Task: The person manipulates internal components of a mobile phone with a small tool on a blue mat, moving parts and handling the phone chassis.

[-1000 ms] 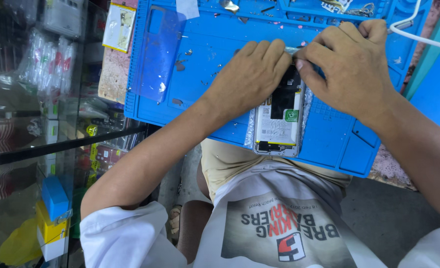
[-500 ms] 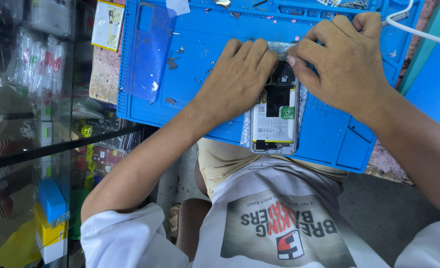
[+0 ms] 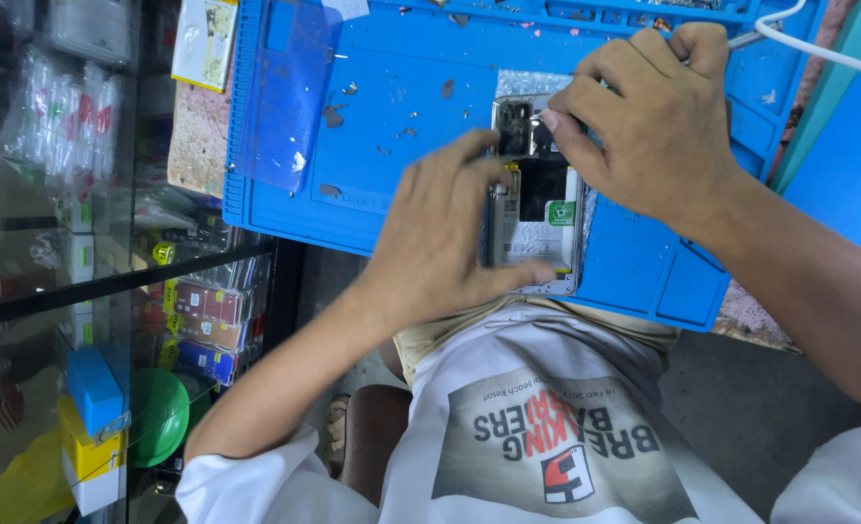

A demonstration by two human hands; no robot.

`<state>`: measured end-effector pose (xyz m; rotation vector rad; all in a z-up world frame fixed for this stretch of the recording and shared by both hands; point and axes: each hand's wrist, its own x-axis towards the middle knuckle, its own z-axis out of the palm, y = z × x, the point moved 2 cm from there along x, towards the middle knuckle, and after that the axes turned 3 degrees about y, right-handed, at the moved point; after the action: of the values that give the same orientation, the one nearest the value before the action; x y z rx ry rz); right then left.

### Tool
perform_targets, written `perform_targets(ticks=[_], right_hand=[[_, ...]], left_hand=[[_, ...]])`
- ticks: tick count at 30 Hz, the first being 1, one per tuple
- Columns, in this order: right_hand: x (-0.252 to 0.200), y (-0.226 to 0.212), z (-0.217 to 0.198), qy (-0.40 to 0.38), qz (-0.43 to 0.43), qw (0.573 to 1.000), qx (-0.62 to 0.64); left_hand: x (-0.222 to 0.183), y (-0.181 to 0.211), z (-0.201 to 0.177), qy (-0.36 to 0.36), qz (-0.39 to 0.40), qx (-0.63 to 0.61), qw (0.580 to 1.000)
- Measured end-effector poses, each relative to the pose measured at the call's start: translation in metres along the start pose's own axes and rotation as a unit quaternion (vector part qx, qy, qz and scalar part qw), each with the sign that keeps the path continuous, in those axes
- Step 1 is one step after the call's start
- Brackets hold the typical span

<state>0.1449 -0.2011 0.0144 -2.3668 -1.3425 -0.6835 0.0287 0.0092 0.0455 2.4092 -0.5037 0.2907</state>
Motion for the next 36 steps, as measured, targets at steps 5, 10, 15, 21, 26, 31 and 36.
perform_targets(ticks=[5, 10, 15, 21, 26, 31, 36], right_hand=[[-0.005, -0.002, 0.004, -0.01, 0.004, 1.0, -0.011], [-0.008, 0.0, 0.007, -0.018, 0.003, 1.0, -0.024], [-0.008, 0.001, 0.008, -0.019, -0.014, 1.0, -0.012], [-0.009, -0.001, 0.005, -0.03, -0.034, 0.999, -0.013], [-0.011, 0.0, 0.003, -0.029, -0.055, 0.998, -0.003], [-0.013, 0.001, 0.006, -0.035, -0.005, 0.999, -0.002], [-0.012, 0.002, 0.007, -0.021, 0.004, 1.0, -0.006]], left_hand=[[-0.015, 0.003, 0.013, -0.016, -0.009, -0.007, 1.0], [-0.02, -0.003, 0.02, -0.004, -0.02, -0.023, 1.0], [-0.021, -0.007, 0.023, 0.013, -0.015, -0.043, 0.999], [-0.023, -0.009, 0.025, 0.024, -0.012, -0.046, 0.999], [-0.022, -0.008, 0.023, 0.018, -0.014, -0.04, 0.999], [-0.021, -0.006, 0.022, 0.019, -0.018, -0.035, 0.999], [-0.021, -0.004, 0.021, 0.009, -0.016, -0.029, 0.999]])
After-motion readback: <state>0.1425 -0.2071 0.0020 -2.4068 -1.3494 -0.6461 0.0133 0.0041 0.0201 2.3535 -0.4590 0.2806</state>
